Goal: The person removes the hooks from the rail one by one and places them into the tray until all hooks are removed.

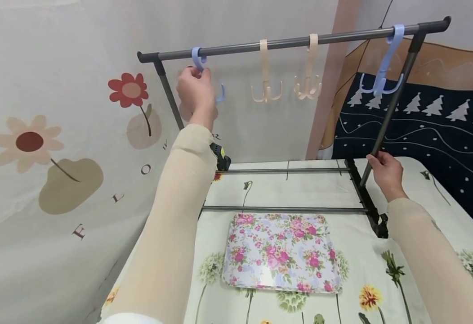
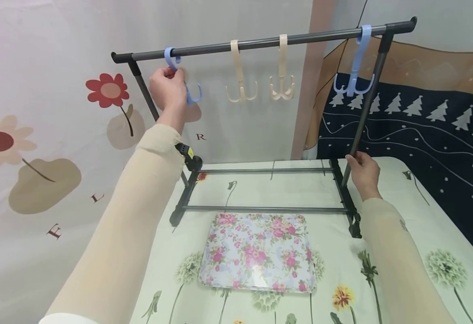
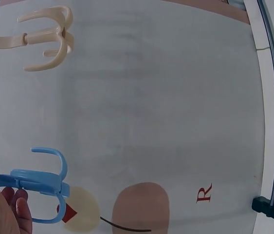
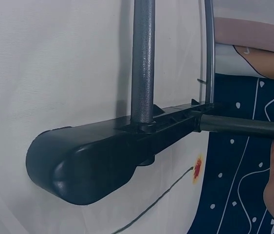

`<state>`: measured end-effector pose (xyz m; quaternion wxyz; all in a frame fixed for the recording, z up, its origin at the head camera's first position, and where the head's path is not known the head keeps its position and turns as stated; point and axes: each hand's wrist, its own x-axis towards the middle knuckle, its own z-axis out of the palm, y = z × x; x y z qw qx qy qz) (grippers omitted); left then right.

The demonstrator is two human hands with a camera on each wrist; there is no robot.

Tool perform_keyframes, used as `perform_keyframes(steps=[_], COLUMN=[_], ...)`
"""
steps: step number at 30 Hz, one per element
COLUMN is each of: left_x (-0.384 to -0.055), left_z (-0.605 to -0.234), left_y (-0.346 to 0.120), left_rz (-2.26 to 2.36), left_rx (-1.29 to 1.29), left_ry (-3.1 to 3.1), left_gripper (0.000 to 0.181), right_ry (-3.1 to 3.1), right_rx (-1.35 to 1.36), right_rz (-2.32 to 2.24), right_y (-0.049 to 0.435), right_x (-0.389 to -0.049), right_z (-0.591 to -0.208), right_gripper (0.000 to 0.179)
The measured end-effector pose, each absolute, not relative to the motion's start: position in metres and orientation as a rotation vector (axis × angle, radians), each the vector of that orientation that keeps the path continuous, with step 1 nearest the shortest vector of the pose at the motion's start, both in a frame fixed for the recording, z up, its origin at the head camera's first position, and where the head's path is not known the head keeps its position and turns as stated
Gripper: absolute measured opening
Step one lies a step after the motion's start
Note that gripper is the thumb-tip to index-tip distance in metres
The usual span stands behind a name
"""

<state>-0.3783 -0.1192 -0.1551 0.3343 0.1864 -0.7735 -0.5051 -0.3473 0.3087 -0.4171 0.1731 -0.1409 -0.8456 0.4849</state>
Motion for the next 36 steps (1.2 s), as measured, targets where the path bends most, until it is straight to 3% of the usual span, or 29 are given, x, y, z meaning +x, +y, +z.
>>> perform_keyframes(steps=[14, 36], left_x=[-0.375, -0.376], left_z=[-0.142, -0.125], left_y=[-0.126, -0.125], left_rz=[-1.253, -1.142], left_rx=[0.344, 0.518], left_ry=[-2.001, -2.021], left_gripper=[0.019, 0.017], right_ry=[-2.400, -2.405], right_rx=[-0.403, -0.416], right_rz=[1.355, 1.391], right_y=[0.308, 0.304], right_x=[-0.345, -0.341], right_z=[-0.415, -0.417], right_gripper=[0.060, 0.061])
